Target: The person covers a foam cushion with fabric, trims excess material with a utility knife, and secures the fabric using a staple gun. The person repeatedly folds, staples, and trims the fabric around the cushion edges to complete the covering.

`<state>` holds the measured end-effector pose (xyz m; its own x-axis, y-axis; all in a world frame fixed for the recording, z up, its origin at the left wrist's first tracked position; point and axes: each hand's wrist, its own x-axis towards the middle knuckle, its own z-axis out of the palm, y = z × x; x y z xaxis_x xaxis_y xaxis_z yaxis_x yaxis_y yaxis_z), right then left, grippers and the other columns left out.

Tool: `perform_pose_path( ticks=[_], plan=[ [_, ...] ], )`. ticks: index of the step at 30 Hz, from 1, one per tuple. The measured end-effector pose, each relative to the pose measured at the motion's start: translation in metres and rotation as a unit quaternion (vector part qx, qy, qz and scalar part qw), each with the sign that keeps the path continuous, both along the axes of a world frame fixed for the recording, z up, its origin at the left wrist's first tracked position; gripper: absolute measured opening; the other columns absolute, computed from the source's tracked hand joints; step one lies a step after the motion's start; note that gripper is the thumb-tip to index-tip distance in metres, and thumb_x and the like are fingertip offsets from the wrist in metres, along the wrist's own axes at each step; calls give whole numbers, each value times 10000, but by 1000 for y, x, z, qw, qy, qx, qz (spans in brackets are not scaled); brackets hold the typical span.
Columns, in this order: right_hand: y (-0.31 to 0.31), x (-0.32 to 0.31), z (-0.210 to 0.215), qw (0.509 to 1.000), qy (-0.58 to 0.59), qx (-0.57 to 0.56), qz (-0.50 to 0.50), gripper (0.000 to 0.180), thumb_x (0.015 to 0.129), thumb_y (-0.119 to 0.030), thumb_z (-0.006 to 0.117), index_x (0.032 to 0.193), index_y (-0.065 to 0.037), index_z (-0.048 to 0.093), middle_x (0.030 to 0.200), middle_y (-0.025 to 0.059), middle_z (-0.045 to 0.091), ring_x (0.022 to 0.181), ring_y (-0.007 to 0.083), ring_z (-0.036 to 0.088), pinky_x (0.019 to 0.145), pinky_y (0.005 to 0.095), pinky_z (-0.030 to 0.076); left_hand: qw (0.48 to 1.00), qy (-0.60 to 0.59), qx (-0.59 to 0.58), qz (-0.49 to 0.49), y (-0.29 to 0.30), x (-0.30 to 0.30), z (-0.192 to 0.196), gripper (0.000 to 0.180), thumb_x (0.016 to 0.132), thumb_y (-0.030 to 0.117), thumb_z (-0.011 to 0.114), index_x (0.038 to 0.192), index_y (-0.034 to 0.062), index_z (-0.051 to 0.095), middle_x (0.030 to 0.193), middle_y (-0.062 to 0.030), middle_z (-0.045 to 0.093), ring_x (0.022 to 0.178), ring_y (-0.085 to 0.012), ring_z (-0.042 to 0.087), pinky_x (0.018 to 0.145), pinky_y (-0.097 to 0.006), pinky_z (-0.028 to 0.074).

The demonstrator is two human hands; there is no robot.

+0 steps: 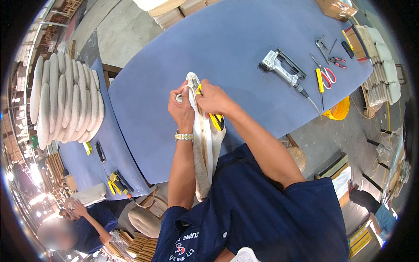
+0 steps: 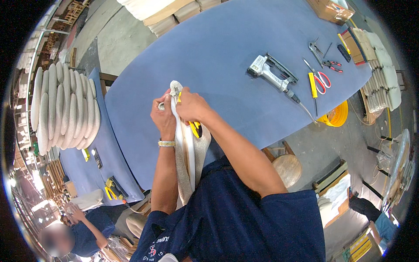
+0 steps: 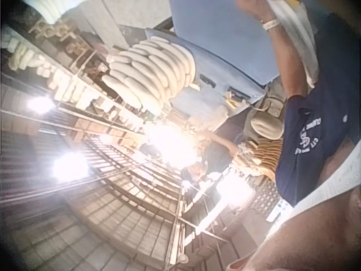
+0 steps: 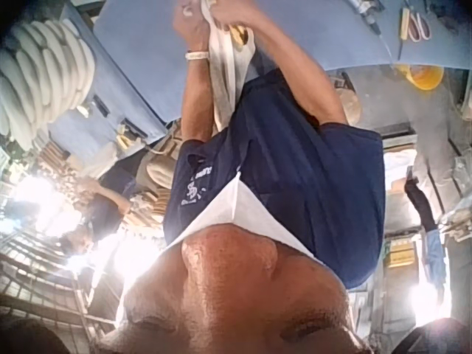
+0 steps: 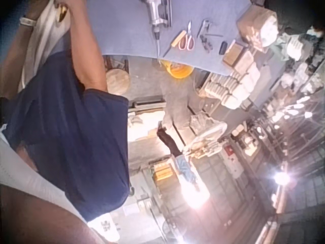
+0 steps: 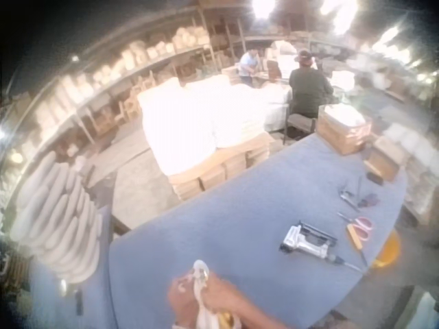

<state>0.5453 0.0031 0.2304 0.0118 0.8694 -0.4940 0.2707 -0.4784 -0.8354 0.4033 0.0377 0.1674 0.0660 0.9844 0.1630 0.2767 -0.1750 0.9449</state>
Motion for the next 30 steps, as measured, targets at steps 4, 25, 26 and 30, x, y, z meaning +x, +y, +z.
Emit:
perform_pose_path(
  ticks=[4,25,26,30],
  plan=[
    [8,6,-3,1000,12,5,10,375,860,-104,516,1106,174,456,724,258,687,592,334,714,622,425,572,1000,24,17,5,1,10,11,170,1004,152,636,942,-7,626,1141,-151,746,1003,-154,672,904,-322,523],
    [-6,7,-13,999,-29,14,21,362,890,-123,527,1119,146,451,902,322,664,583,329,707,549,437,557,998,5,41,43,-4,23,5,196,1001,175,640,939,-11,627,1042,-130,764,906,-161,675,838,-316,527],
    [-7,8,-9,1000,-23,7,18,393,878,-116,525,1142,165,452,911,339,667,630,354,715,608,446,564,998,8,39,46,-3,24,6,194,1002,176,640,941,-8,626,1028,-126,762,905,-161,674,837,-315,526],
    [-12,8,-8,999,-44,8,11,456,851,-99,524,1191,197,458,954,378,671,724,406,731,719,462,578,998,28,45,44,2,23,2,200,999,186,647,943,-6,627,966,-120,748,883,-167,667,822,-320,524]
  ],
)
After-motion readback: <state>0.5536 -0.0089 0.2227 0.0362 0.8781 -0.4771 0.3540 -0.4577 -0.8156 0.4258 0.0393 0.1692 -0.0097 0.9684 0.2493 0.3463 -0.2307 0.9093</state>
